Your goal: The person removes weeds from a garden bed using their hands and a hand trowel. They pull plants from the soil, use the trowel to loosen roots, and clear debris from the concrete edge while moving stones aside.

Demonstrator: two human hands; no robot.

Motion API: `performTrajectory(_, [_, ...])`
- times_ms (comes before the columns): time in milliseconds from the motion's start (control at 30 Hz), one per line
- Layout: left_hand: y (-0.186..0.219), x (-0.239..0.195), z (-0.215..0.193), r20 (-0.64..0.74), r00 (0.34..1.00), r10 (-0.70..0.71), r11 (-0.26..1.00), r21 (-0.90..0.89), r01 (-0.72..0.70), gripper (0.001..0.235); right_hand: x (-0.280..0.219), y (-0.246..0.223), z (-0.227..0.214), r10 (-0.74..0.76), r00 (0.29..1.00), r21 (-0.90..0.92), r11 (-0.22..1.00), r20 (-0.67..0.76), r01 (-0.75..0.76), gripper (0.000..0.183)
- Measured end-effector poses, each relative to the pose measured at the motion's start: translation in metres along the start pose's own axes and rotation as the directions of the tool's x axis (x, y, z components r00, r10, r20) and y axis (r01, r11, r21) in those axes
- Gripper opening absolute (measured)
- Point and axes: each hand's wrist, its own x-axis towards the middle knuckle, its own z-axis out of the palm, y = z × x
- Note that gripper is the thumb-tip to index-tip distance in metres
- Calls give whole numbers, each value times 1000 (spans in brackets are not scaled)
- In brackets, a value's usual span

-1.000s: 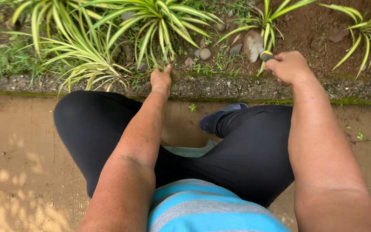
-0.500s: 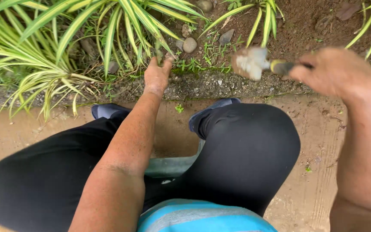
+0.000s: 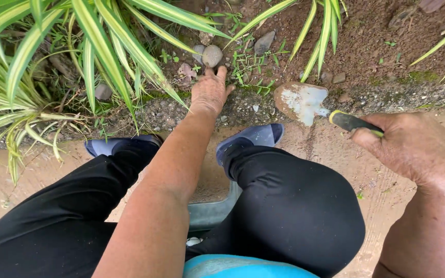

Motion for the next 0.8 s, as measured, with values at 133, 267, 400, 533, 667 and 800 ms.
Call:
performTrajectory(133, [-7, 24, 30, -60, 990, 126, 981, 157, -115, 37, 3, -33, -33, 6, 995, -275, 961, 95, 20, 43])
performTrajectory(267, [-13, 28, 38, -37, 999, -35, 982, -187, 27, 31, 6, -51, -58, -50, 994, -282, 956, 94, 75, 40])
performTrajectory(400, [-36, 19, 30, -229, 940, -254, 716, -698, 24, 34, 10, -63, -66, -85, 994, -280, 955, 66, 100, 52])
performTrajectory(533, [-76, -14, -6, -467, 862, -196, 636, -730, -251, 51, 14, -72, -67, -186, 983, -275, 945, -1, 179, 50])
performTrajectory(667, [-96, -65, -71, -380, 905, -192, 798, -597, -81, 39, 20, -81, -62, -275, 956, -273, 932, -102, 239, 52])
performTrajectory(800, [-102, -97, -130, -595, 803, -49, 921, -339, -194, 43, 23, -100, -50, -275, 950, -319, 922, -148, 218, 59])
